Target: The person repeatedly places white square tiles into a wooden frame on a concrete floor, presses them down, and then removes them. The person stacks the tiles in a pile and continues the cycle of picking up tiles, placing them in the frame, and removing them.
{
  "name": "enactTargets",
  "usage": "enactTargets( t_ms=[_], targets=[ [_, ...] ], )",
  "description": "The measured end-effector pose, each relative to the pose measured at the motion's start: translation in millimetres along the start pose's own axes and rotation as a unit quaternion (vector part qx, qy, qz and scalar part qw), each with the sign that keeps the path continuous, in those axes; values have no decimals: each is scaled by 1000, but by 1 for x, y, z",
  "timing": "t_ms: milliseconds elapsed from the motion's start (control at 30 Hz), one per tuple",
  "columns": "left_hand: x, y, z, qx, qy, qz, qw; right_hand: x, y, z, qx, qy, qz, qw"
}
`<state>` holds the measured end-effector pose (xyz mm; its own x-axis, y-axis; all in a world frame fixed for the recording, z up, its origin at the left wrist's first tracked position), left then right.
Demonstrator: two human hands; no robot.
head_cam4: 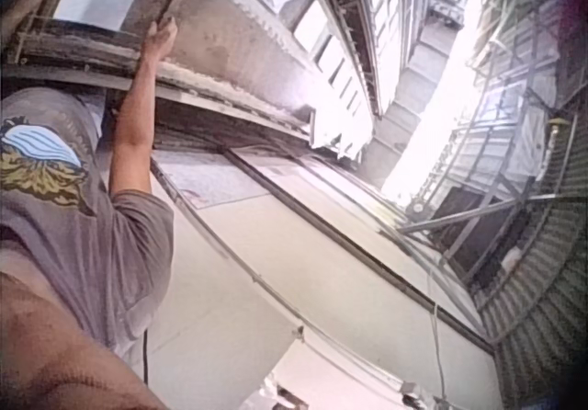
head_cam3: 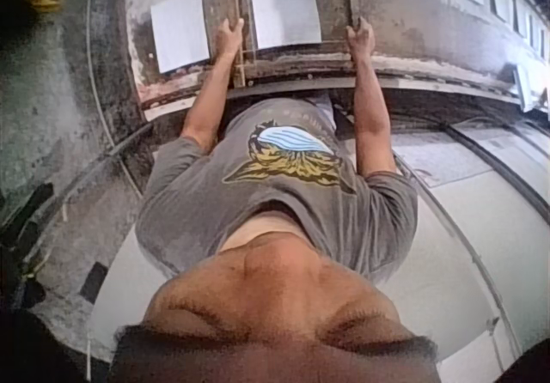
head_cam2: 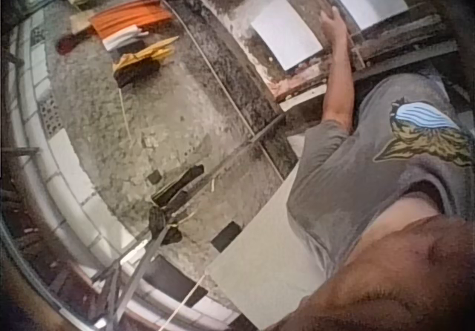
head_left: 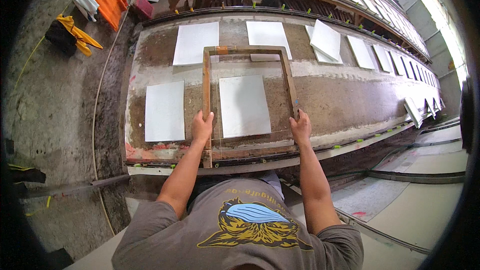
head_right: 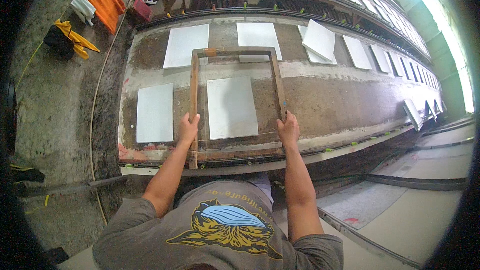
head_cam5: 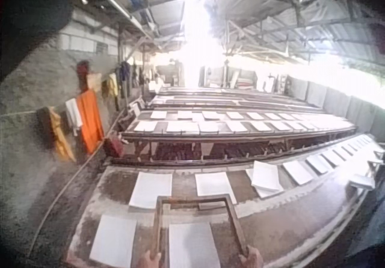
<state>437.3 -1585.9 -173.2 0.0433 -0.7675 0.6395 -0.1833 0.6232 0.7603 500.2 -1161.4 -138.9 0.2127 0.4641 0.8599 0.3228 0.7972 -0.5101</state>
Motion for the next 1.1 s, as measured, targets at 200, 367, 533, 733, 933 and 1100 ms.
enactTargets(
  t_ms=[200, 367, 533, 733, 933, 1100],
  targets=[
    [23, 52, -5, -20, 36, -1, 999, 23, -9, 4, 12, 33, 2, 999],
    [19, 79, 4, -23, 23, -11, 999, 60, -20, 17, -4, 41, 23, 999],
    [-13, 94, 19, -63, 31, -44, 997, 86, 5, 37, 15, 86, 22, 996],
    [-49, 133, 14, -65, 5, -26, 998, 117, 33, 60, 2, 66, 38, 997],
    [-104, 175, -9, -44, 9, 35, 998, 120, 113, 85, 12, 65, 4, 998],
    [-150, 202, -28, -36, 5, 30, 999, 134, 169, 103, -10, 18, 7, 1000]
  ],
)
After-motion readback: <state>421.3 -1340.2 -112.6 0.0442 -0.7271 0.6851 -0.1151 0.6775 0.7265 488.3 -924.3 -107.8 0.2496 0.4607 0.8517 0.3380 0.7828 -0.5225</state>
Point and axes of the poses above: each hand's wrist, its own z-axis towards the middle knuckle, its own x-axis out of the back of the hand, y = z × x, the point moved 4 cm from there along z, towards the middle knuckle, and after that the axes turned 2 degrees about -y, right-handed, at the moved point
